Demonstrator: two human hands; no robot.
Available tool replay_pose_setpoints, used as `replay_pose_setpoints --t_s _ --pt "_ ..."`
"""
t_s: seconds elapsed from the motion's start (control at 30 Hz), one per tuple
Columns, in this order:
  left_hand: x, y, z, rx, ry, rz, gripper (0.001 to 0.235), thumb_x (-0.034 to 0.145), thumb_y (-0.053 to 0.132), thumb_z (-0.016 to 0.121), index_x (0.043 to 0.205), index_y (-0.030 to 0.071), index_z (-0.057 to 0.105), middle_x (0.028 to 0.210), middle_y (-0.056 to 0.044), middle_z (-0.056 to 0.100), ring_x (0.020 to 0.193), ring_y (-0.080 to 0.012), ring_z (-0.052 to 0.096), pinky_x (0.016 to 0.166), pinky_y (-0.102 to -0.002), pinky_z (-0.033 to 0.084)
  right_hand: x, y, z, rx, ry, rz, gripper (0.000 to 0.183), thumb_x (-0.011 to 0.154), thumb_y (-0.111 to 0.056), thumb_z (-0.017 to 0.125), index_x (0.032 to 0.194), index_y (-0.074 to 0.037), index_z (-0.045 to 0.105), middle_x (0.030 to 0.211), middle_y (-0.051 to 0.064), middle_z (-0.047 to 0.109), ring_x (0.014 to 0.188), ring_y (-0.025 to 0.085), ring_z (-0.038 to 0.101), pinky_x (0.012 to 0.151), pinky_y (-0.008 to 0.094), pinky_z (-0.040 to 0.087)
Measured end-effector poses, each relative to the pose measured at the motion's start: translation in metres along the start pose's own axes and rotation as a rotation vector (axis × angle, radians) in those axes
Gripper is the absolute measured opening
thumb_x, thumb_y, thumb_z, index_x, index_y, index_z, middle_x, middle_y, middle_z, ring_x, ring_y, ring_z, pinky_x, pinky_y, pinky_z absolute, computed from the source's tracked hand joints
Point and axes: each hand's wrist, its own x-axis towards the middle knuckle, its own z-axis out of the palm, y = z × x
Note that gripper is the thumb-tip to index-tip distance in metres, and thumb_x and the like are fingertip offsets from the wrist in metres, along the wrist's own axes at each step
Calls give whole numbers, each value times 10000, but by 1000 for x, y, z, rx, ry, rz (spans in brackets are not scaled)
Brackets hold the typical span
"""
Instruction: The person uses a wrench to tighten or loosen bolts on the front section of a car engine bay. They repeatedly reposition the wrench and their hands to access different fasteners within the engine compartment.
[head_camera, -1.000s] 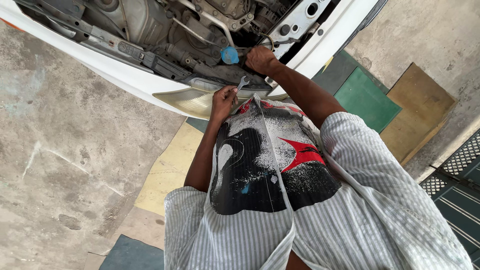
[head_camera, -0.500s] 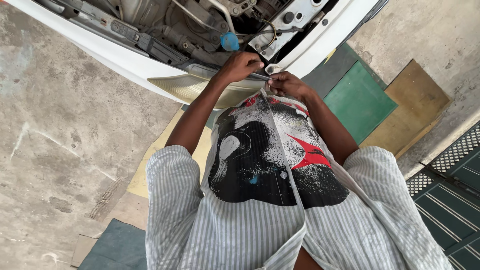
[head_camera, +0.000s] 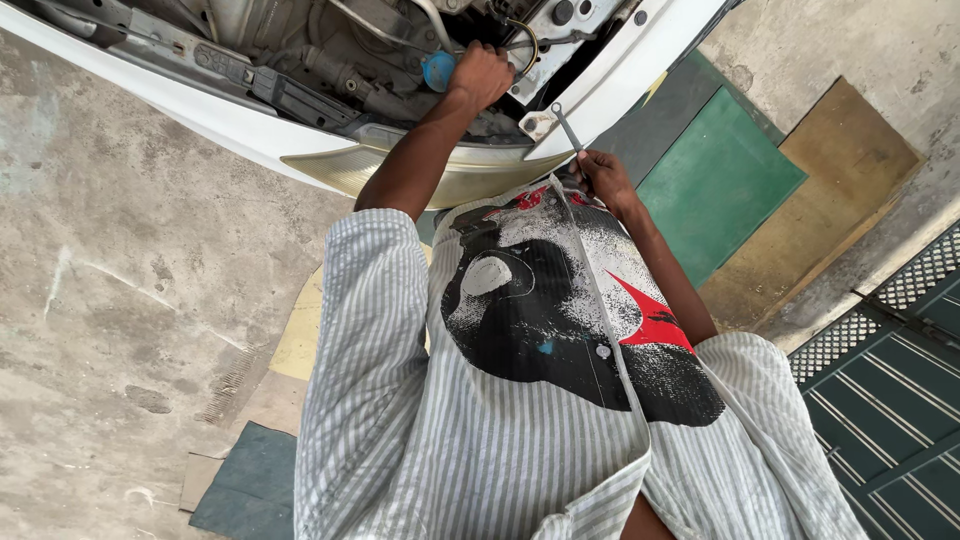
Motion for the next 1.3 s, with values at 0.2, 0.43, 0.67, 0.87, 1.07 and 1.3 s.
replay_pose_setpoints --t_s 0.2,0.43,0.67,0.87,1.07,1.3 --pt "8 -13 -20 135 -102 349 218 951 226 658 781 183 788 846 4 784 845 -221 736 684 -384 529 -4 10 -6 27 0 19 396 1131 -345 471 910 -58 631 685 -22 523 551 83 436 486 258 384" --pt "12 -35 -37 174 -142 570 261 948 199 668 720 211 795 835 -3 789 836 -211 756 636 -359 573 5 6 -9 -80 -14 -14 392 1133 -329 461 930 -50 646 682 -17 531 533 78 422 471 256 343" --pt "22 -45 -46 157 -233 698 189 927 181 647 753 170 719 817 -57 802 804 -265 784 624 -408 614 8 -2 -9 -69 2 21 385 1121 -327 459 918 -61 650 675 -17 526 512 81 398 456 261 323" --pt "16 -50 -54 80 -227 589 316 971 125 644 670 105 738 845 -117 801 788 -222 777 626 -357 595 0 -14 -6 -99 24 22 388 1125 -315 455 906 -64 654 684 -22 525 534 70 441 470 250 366" --pt "9 -47 -45 101 -247 543 353 1020 164 631 690 112 743 864 -125 815 758 -173 784 607 -330 584 1 -24 -1 -102 42 44 407 1131 -314 439 894 -63 655 670 -14 531 508 80 417 459 260 359" --pt "15 -40 -32 -66 -184 302 183 936 202 695 784 139 776 873 -39 778 862 -224 752 647 -365 571 16 -23 9 -151 0 35 398 1122 -313 459 887 -59 656 651 -16 537 516 80 450 472 255 382"
